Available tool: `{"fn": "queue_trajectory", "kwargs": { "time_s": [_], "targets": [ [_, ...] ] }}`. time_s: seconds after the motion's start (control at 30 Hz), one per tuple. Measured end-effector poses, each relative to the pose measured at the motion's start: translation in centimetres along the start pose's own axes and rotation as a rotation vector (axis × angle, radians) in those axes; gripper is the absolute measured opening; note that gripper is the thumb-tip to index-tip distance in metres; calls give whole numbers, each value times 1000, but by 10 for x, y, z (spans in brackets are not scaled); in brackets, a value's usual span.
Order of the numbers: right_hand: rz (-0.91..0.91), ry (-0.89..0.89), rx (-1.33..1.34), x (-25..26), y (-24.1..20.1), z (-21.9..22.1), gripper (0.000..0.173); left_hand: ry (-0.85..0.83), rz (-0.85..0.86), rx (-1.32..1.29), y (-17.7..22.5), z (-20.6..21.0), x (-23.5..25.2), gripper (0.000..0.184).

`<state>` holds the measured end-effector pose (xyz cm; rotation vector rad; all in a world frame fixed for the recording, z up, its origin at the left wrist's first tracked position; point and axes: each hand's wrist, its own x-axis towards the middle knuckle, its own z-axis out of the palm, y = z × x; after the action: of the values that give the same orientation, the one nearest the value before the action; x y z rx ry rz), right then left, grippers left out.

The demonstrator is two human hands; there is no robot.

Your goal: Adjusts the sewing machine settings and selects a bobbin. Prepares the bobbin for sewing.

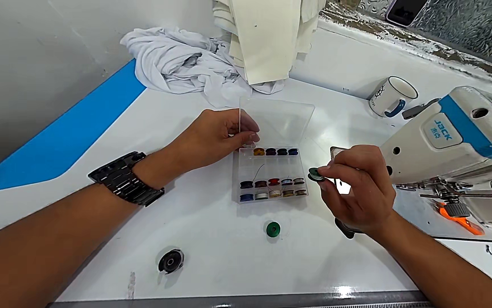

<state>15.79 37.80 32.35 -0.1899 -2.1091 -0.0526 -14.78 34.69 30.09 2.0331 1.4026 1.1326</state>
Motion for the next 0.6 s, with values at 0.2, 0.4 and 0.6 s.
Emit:
{"fn": "queue_trajectory", "kwargs": {
  "time_s": [0.2,0.4,0.6],
  "targets": [
    [301,-247,97,-4,10,11,16,-6,-9,-7,-1,-1,0,11],
    [455,-491,92,-10,14,20,13,-32,-16,-24,1,-2,-1,13],
    [464,-531,64,-13,21,18,14,-26,-40,-32,2,-2,2,12]
  ]
}}
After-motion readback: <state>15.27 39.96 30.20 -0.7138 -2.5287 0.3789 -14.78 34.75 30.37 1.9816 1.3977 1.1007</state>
